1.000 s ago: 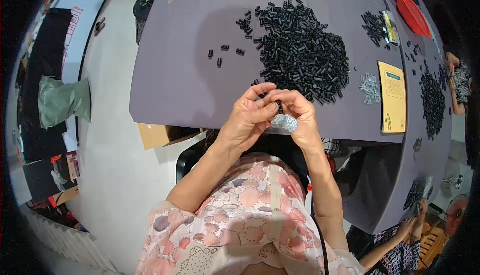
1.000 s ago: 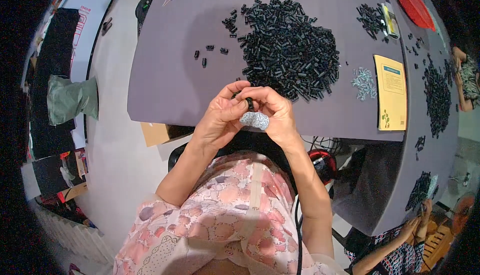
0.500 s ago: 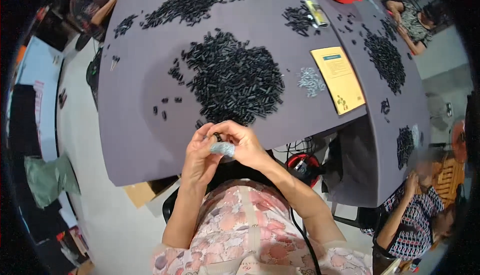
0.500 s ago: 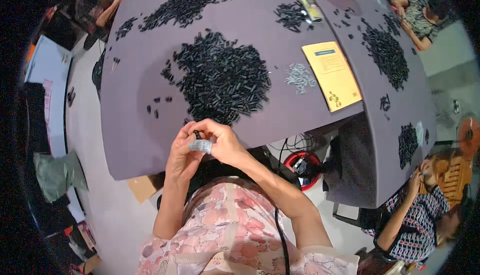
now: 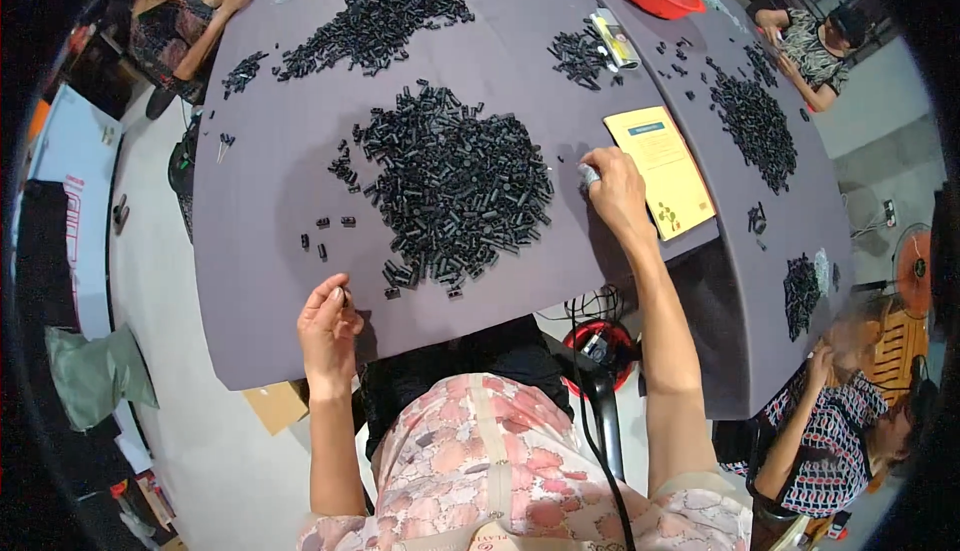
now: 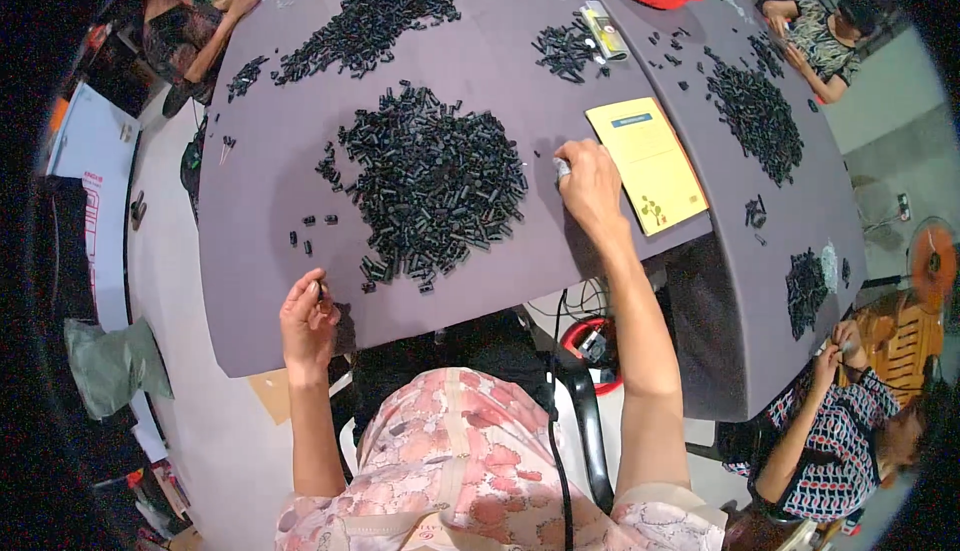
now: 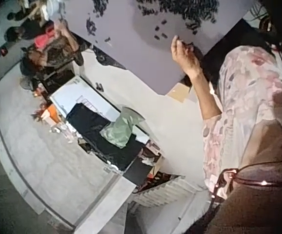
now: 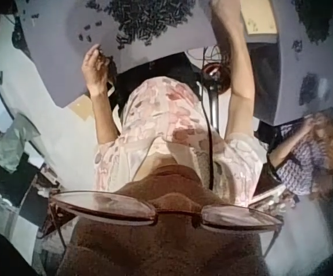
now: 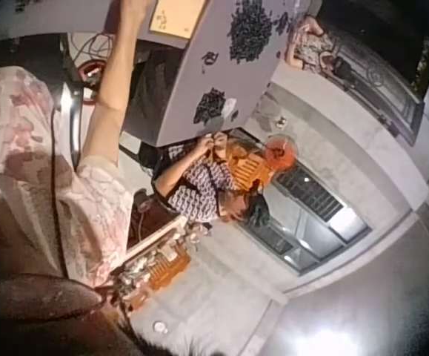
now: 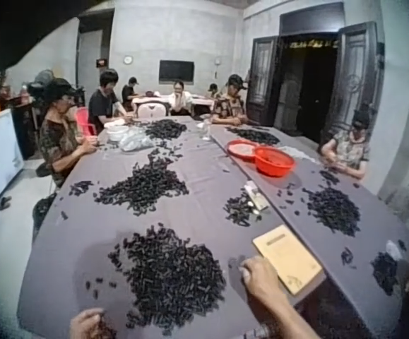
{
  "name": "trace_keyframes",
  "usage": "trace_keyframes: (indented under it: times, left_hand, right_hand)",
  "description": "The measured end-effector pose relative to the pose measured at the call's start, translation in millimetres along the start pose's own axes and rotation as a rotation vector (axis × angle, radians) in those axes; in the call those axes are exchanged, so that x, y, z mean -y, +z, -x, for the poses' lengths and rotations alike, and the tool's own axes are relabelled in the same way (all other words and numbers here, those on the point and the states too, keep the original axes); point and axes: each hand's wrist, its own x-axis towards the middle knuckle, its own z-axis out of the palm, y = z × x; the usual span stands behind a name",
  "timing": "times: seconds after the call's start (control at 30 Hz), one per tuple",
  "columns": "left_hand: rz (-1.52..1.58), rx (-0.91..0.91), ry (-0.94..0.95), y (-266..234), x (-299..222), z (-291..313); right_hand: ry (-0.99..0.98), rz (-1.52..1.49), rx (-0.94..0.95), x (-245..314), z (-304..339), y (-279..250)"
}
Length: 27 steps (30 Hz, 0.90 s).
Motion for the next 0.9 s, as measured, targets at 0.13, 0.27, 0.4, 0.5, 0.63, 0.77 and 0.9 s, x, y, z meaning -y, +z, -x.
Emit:
trace_keyframes:
  times: [0.13,0.27,0.4,0.5,0.63,0.77,0.9]
  left_hand:
    - [0.031,-0.101,-0.030,0.5,-1.7,5.5]
    - [0.009,-0.127,-0.054,-1.7,0.5,6.4]
    - [0.027,-0.135,-0.030,-6.3,3.7,1.6]
    - [-0.047,-0.154,0.038,-6.1,1.1,1.4]
    - [-0.045,-0.094,0.073,-16.1,3.4,-14.8]
    - [-0.063,-0.055,0.085,-21.1,-12.6,-29.0]
    - [-0.134,-0.093,0.128,-22.6,-24.5,-45.8]
  right_hand:
    - [0.007,0.070,0.024,-0.8,-9.8,14.2]
    - [-0.008,0.072,0.047,-16.7,-10.0,26.4]
    - [0.031,0.113,0.144,-15.1,-13.6,21.5]
    - [-0.055,0.102,0.158,-0.4,-14.1,15.8]
    - [-0.251,0.227,0.104,-7.1,-9.5,23.0]
    - [-0.183,0.164,0.013,25.5,-4.7,8.0]
    - [0.040,-0.219,0.124,67.5,12.4,-11.4]
